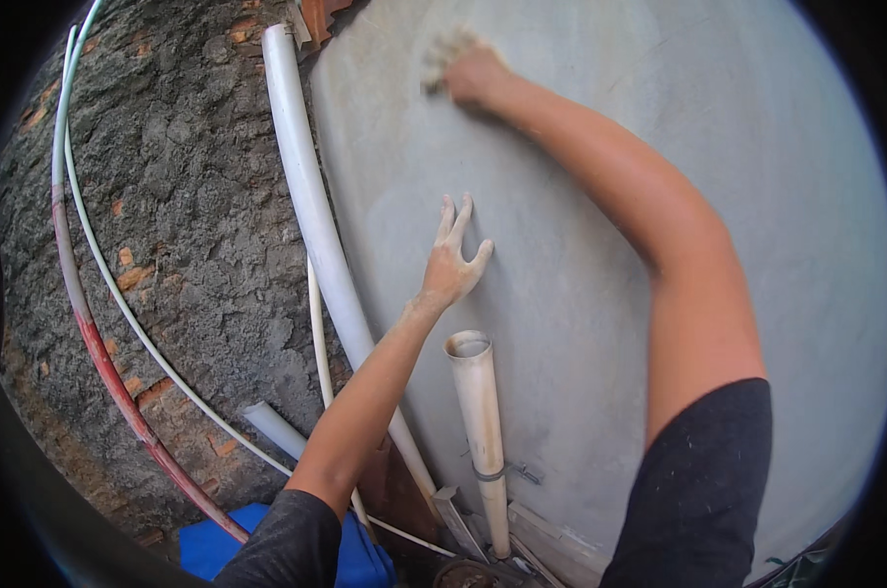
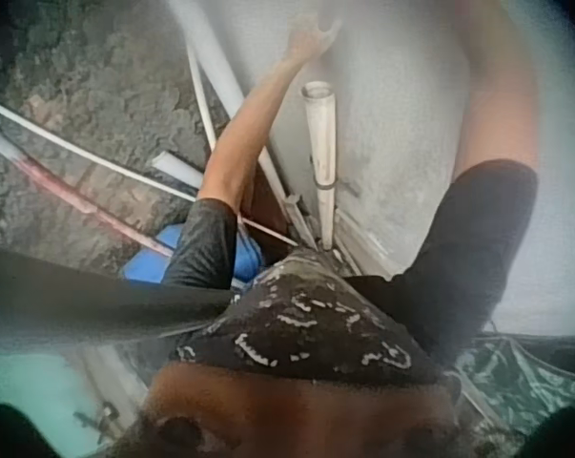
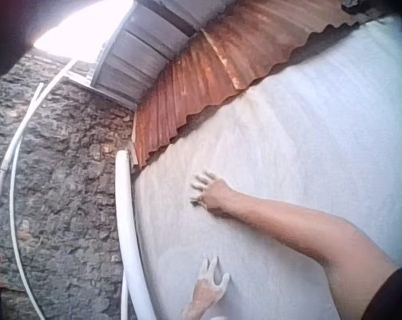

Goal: The person sands various sections of a concrete wall using sandpaper, occasionally rubbing and clapping their hands together to shake off dust.

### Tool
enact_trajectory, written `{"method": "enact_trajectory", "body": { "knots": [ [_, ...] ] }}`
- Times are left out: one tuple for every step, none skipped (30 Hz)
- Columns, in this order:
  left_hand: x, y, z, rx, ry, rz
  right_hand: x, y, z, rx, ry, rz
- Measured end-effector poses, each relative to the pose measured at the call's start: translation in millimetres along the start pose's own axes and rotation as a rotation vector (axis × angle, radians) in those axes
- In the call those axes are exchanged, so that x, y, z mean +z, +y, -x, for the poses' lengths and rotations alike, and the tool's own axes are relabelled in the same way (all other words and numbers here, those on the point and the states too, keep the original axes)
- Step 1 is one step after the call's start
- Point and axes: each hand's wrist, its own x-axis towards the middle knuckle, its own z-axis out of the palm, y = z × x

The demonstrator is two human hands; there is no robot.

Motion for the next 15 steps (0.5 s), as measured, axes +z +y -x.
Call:
{"method": "enact_trajectory", "body": {
  "knots": [
    [2, 2, -2, 0.023, 0.003, -0.007, 8, 3, 6, -0.083, -0.027, -0.088],
    [2, 4, -7, 0.032, 0.003, -0.001, 9, 8, 9, -0.162, -0.052, -0.173],
    [5, 4, -7, 0.035, 0.017, -0.006, 5, 27, 4, -0.154, -0.067, -0.172],
    [12, 6, -4, 0.038, 0.026, -0.004, -3, 64, -7, 0.169, -0.056, -0.357],
    [14, 4, -5, 0.041, 0.031, -0.007, -16, 80, -21, 0.486, -0.015, -0.54],
    [17, 3, -3, 0.041, 0.042, -0.001, -17, 76, -21, 0.485, -0.009, -0.538],
    [18, 1, -3, 0.041, 0.054, 0.006, -16, 70, -17, 0.493, 0.166, -0.269],
    [13, -5, 1, 0.022, 0.057, -0.001, -19, 49, -13, 0.487, 0.331, -0.018],
    [7, -6, 2, 0.018, 0.064, -0.013, -21, 22, -12, 0.421, 0.008, -0.106],
    [8, -3, 2, 0.027, 0.066, -0.016, -5, -3, 2, 0.14, 0.008, -0.027],
    [8, -4, 1, 0.032, 0.068, -0.016, 1, -16, 13, 0.03, 0.022, -0.1],
    [9, -3, 3, 0.026, 0.072, -0.032, 3, -21, 20, -0.08, 0.037, -0.173],
    [9, -3, 3, 0.02, 0.076, -0.049, 0, -2, 8, -0.079, 0.042, -0.17],
    [13, 0, 6, 0.028, 0.059, -0.039, -7, 31, -3, 0.219, -0.023, -0.32],
    [17, 6, 4, 0.02, 0.042, -0.026, -10, 59, -11, 0.518, -0.075, -0.458]
  ]
}}
